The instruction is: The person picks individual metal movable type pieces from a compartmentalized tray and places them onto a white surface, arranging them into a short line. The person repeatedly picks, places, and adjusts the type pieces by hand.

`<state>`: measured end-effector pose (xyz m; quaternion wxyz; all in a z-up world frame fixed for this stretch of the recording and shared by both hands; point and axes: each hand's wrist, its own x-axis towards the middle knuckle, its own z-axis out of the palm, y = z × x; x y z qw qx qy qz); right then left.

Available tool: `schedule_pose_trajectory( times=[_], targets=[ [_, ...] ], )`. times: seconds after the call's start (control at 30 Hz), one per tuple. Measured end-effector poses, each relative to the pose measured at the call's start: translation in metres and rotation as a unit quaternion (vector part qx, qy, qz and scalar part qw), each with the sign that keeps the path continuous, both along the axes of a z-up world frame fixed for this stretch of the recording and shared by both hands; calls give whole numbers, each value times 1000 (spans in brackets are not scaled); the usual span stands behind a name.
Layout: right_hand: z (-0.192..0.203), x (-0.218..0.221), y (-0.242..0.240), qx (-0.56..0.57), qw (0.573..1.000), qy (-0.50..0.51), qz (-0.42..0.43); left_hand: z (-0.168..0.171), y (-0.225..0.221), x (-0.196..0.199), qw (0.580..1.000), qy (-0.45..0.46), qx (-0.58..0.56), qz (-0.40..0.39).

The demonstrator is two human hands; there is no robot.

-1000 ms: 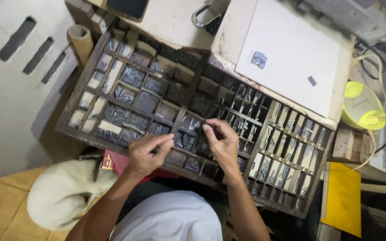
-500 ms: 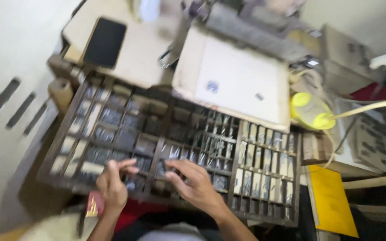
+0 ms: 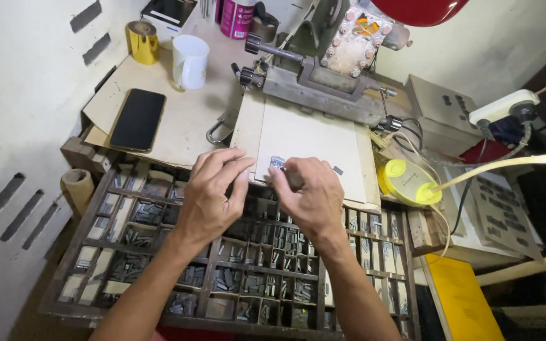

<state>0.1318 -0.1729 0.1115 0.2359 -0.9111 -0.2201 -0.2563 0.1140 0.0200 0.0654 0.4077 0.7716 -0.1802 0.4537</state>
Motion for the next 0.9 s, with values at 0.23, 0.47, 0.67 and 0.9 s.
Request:
schedule_pose_trajectory(
  times=[0.23, 0.47, 0.67, 0.9],
  targets=[
    [26, 3, 19, -8, 996, 81, -33, 7, -5, 9, 998, 42, 52, 6],
    [25, 18, -2, 116, 984, 111, 83, 38, -3, 15, 971, 33, 237, -17],
    [15, -12, -19, 287, 928, 163, 171, 49, -13, -5, 945, -41, 324, -6],
    [-11, -52, -35, 365, 872, 204, 256, 5, -31, -26, 948, 174, -7, -268]
  ],
)
